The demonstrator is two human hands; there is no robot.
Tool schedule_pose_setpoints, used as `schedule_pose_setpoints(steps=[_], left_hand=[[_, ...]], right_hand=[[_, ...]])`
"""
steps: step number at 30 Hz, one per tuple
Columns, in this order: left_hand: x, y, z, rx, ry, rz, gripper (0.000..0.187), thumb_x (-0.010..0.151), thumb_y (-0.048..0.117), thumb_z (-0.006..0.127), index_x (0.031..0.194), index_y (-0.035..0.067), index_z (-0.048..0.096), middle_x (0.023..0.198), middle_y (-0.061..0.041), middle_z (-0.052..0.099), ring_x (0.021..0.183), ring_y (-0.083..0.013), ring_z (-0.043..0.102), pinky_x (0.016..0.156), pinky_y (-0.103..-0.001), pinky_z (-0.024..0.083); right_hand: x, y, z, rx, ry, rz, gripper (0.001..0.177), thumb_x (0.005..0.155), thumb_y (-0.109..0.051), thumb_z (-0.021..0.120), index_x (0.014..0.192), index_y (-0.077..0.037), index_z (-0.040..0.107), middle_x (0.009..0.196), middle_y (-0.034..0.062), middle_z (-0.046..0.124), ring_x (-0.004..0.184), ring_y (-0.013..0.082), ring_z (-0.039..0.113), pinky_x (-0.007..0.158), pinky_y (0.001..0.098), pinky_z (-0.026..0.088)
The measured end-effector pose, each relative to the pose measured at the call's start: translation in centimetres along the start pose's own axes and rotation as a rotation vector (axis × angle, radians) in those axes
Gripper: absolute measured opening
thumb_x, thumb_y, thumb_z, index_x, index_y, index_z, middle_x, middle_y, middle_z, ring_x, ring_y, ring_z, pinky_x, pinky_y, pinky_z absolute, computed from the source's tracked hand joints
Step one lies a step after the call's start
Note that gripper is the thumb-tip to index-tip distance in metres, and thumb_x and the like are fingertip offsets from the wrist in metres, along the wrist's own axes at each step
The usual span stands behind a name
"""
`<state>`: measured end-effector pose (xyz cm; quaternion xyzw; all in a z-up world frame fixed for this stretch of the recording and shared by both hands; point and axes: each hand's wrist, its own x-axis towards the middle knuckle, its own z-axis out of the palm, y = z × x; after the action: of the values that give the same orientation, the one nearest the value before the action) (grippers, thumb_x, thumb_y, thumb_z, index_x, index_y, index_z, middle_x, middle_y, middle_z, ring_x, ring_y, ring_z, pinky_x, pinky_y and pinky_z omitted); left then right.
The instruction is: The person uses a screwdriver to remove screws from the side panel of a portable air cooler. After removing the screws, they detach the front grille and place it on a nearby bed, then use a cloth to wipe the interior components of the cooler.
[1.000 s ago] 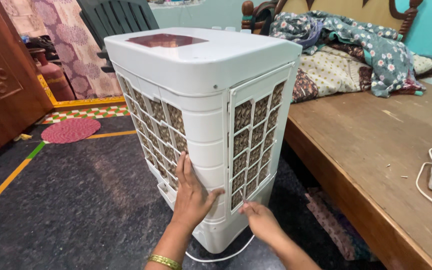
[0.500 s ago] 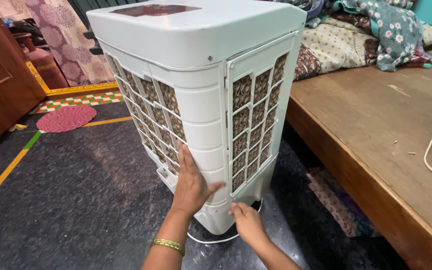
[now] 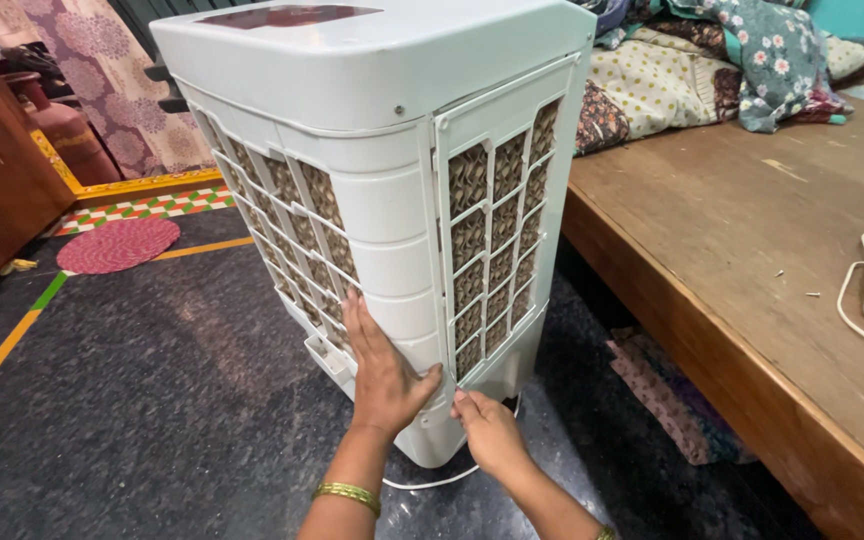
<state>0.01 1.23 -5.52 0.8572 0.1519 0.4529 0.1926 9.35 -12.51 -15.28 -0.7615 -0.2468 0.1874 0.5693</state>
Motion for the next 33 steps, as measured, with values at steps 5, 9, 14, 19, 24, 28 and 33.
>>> schedule_pose_setpoints(steps=[5,9,14,19,24,28,33], left_hand=[[-0.2,-0.3,0.2,0.001,0.031,0.013,0.131,0.060,0.029,0.089,0.153,-0.009,0.004,0.162,-0.031,0.009,0.153,-0.0496,0.008,0.124,-0.050,0.019],[-0.2,-0.6,0.1,0.013,0.027,0.039,0.130,0.062,0.029,0.089,0.152,-0.009,0.005,0.161,-0.033,0.009,0.152,-0.0501,0.008,0.124,-0.051,0.019],[0.1,-0.9,0.3,-0.002,0.025,0.042,0.129,0.063,0.030,0.088,0.153,-0.009,0.004,0.161,-0.033,0.009,0.152,-0.0507,0.008,0.124,-0.052,0.019],[-0.4,-1.1,0.2,-0.022,0.053,0.091,0.130,0.064,0.030,0.091,0.154,-0.005,0.005,0.162,-0.032,0.012,0.153,-0.0499,0.010,0.124,-0.052,0.018],[-0.1,-1.5,0.0,-0.045,0.071,0.119,0.129,0.063,0.027,0.093,0.155,-0.003,0.008,0.162,-0.031,0.013,0.153,-0.0487,0.012,0.126,-0.052,0.018],[-0.3,-1.6,0.2,-0.037,0.072,0.122,0.129,0.060,0.026,0.094,0.153,-0.002,0.009,0.161,-0.030,0.014,0.152,-0.0485,0.012,0.125,-0.053,0.018],[-0.2,-1.9,0.2,-0.040,0.060,0.102,0.130,0.059,0.027,0.095,0.153,0.000,0.010,0.160,-0.029,0.014,0.152,-0.0484,0.014,0.124,-0.052,0.020]], right_hand=[[0.1,-0.6,1.0,-0.098,0.060,0.008,0.041,0.097,-0.040,0.052,0.084,-0.006,0.071,0.068,0.0111,0.068,0.065,0.0244,0.066,0.065,0.0380,0.049],[-0.2,-0.8,1.5,-0.116,0.115,0.028,0.042,0.097,-0.040,0.051,0.084,-0.006,0.072,0.071,0.0134,0.070,0.069,0.0285,0.069,0.068,0.0405,0.051],[0.6,-0.3,2.2,-0.065,0.128,0.078,0.041,0.098,-0.038,0.050,0.084,-0.006,0.072,0.074,0.0089,0.072,0.071,0.0250,0.069,0.070,0.0379,0.051],[2.9,1.7,4.2,0.230,0.082,0.118,0.042,0.103,-0.033,0.052,0.082,-0.001,0.070,0.066,0.0049,0.063,0.062,0.0169,0.057,0.060,0.0325,0.045],[6.2,1.8,2.0,0.973,-0.463,0.506,0.027,0.102,-0.036,0.055,0.088,-0.015,0.063,0.065,-0.0081,0.055,0.052,0.0066,0.044,0.045,0.0230,0.035],[6.0,1.2,-1.0,1.046,-0.605,0.613,0.023,0.104,-0.029,0.056,0.095,-0.010,0.065,0.078,-0.0035,0.064,0.063,0.0071,0.054,0.053,0.0202,0.043],[4.8,1.6,0.1,0.689,-0.397,0.364,0.024,0.101,-0.026,0.065,0.101,-0.002,0.072,0.081,0.0012,0.071,0.065,0.0060,0.058,0.059,0.0191,0.047]])
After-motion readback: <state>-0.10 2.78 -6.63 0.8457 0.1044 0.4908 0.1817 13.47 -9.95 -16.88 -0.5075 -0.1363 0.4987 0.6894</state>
